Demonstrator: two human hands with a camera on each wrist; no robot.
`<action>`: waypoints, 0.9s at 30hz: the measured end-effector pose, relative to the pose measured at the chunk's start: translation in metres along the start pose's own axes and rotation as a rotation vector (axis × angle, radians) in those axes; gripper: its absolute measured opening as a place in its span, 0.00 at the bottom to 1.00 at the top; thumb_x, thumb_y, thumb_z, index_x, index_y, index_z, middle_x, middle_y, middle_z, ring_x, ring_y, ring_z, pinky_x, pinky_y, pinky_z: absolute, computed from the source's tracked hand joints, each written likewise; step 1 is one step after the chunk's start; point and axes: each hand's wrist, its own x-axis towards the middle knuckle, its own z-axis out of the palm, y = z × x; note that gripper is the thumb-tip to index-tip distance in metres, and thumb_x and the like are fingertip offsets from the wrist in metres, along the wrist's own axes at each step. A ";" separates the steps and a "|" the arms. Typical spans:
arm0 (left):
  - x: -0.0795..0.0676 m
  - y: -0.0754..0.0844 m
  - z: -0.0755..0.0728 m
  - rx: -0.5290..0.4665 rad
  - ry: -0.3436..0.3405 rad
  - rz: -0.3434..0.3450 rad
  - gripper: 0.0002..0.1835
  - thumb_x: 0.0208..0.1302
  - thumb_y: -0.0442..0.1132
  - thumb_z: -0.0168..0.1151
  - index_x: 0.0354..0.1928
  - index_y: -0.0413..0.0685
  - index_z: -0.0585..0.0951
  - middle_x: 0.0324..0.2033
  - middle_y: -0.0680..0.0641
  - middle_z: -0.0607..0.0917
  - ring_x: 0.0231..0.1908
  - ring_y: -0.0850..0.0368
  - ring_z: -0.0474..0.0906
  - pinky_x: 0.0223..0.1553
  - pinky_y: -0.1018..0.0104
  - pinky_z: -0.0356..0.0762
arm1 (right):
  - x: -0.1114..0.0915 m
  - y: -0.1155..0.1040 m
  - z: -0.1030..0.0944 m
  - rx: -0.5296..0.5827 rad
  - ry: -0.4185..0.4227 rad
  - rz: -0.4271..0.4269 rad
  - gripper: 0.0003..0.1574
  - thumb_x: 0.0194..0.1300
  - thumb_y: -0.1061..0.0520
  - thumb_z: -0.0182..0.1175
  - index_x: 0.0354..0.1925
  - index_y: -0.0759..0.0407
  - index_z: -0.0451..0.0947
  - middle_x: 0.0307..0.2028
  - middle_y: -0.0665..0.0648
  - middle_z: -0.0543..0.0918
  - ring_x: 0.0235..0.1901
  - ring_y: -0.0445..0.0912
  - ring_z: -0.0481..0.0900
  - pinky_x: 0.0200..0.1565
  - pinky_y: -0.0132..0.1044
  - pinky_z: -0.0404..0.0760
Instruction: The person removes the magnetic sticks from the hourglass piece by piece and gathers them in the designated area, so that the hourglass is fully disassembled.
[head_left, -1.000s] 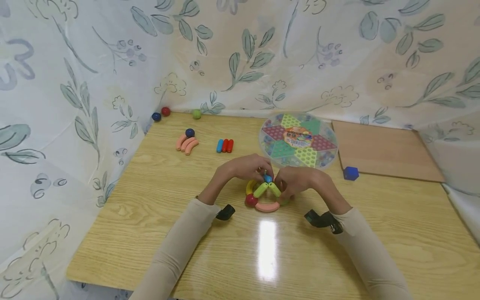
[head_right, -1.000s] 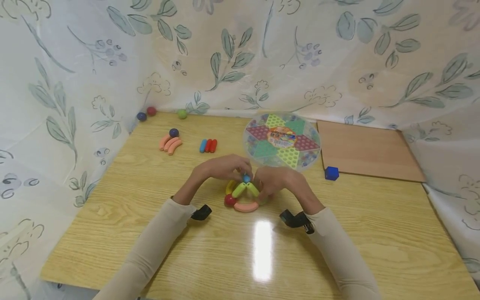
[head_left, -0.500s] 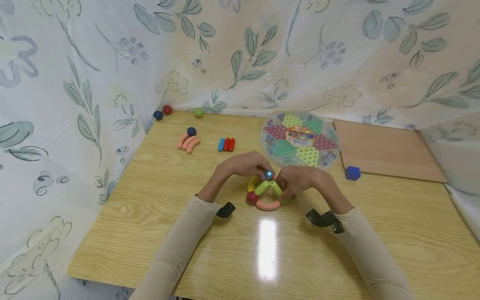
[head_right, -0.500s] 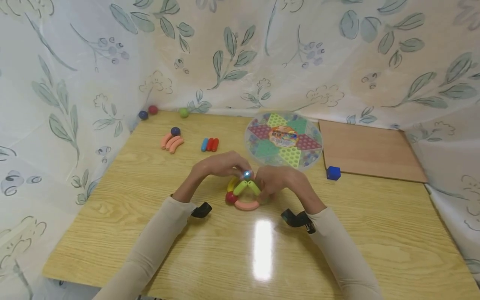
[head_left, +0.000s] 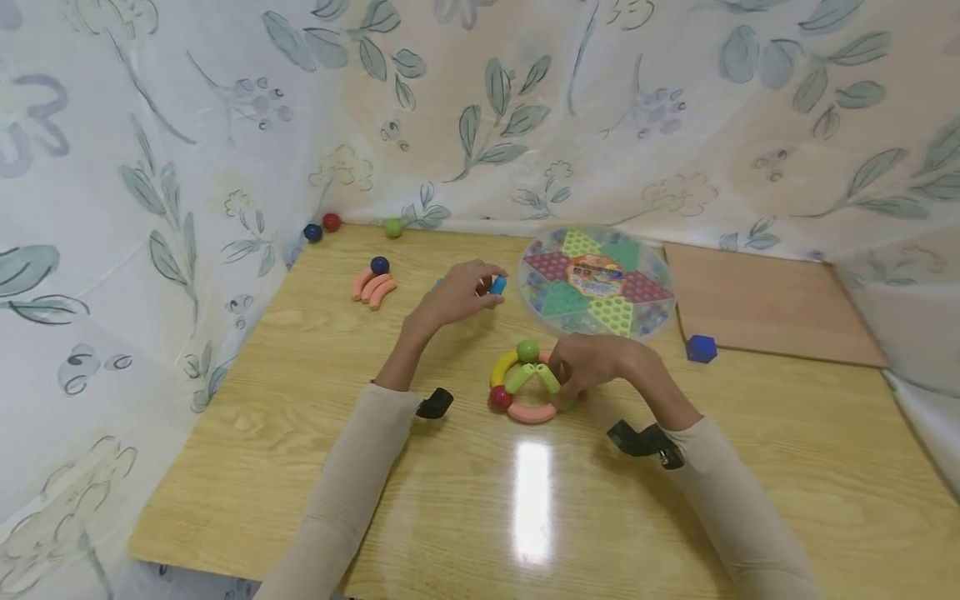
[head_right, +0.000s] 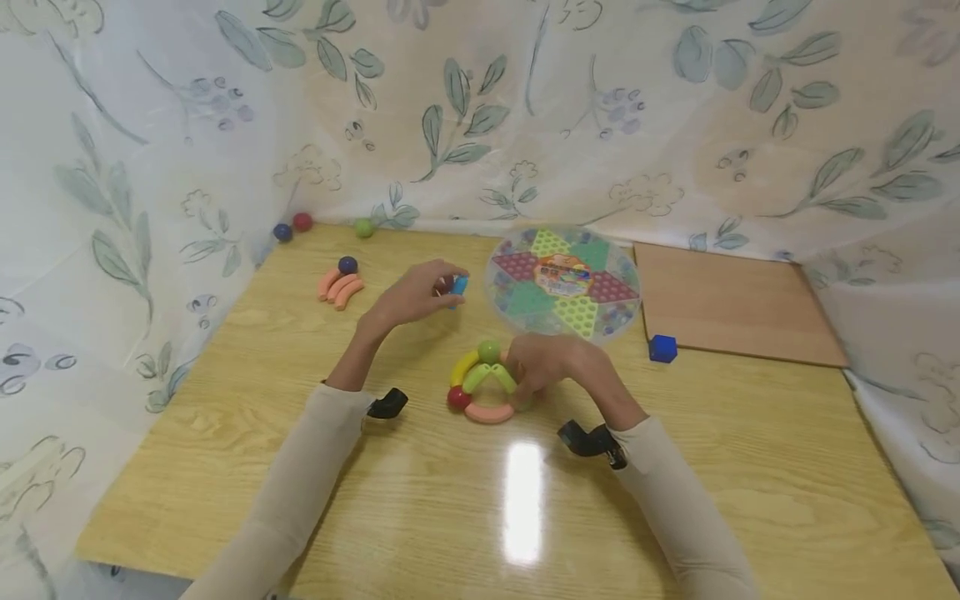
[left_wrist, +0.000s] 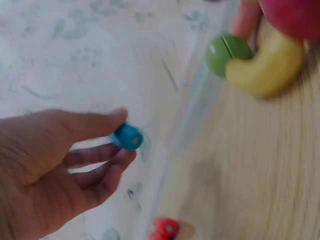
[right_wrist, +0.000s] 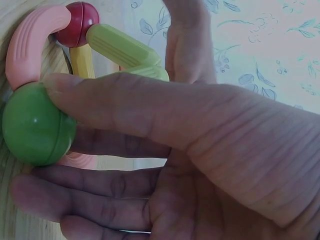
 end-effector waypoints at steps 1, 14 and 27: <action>0.001 -0.004 0.000 0.010 0.029 -0.028 0.22 0.74 0.39 0.65 0.66 0.39 0.77 0.46 0.37 0.84 0.46 0.44 0.84 0.52 0.55 0.84 | -0.001 0.000 0.001 -0.001 0.001 -0.001 0.09 0.67 0.53 0.72 0.36 0.58 0.84 0.30 0.54 0.90 0.28 0.49 0.91 0.35 0.30 0.78; 0.011 -0.044 0.021 0.093 0.219 -0.207 0.16 0.68 0.38 0.72 0.53 0.37 0.83 0.31 0.39 0.86 0.31 0.49 0.79 0.37 0.61 0.76 | -0.003 -0.001 0.002 0.024 0.013 0.020 0.09 0.66 0.55 0.72 0.36 0.59 0.84 0.35 0.55 0.90 0.28 0.48 0.91 0.37 0.31 0.80; 0.012 -0.051 0.025 0.066 0.278 -0.318 0.23 0.68 0.38 0.72 0.62 0.37 0.81 0.58 0.31 0.75 0.55 0.38 0.75 0.56 0.51 0.81 | -0.003 0.002 0.002 0.013 0.010 0.013 0.09 0.67 0.54 0.72 0.38 0.58 0.83 0.35 0.55 0.91 0.28 0.48 0.91 0.39 0.32 0.80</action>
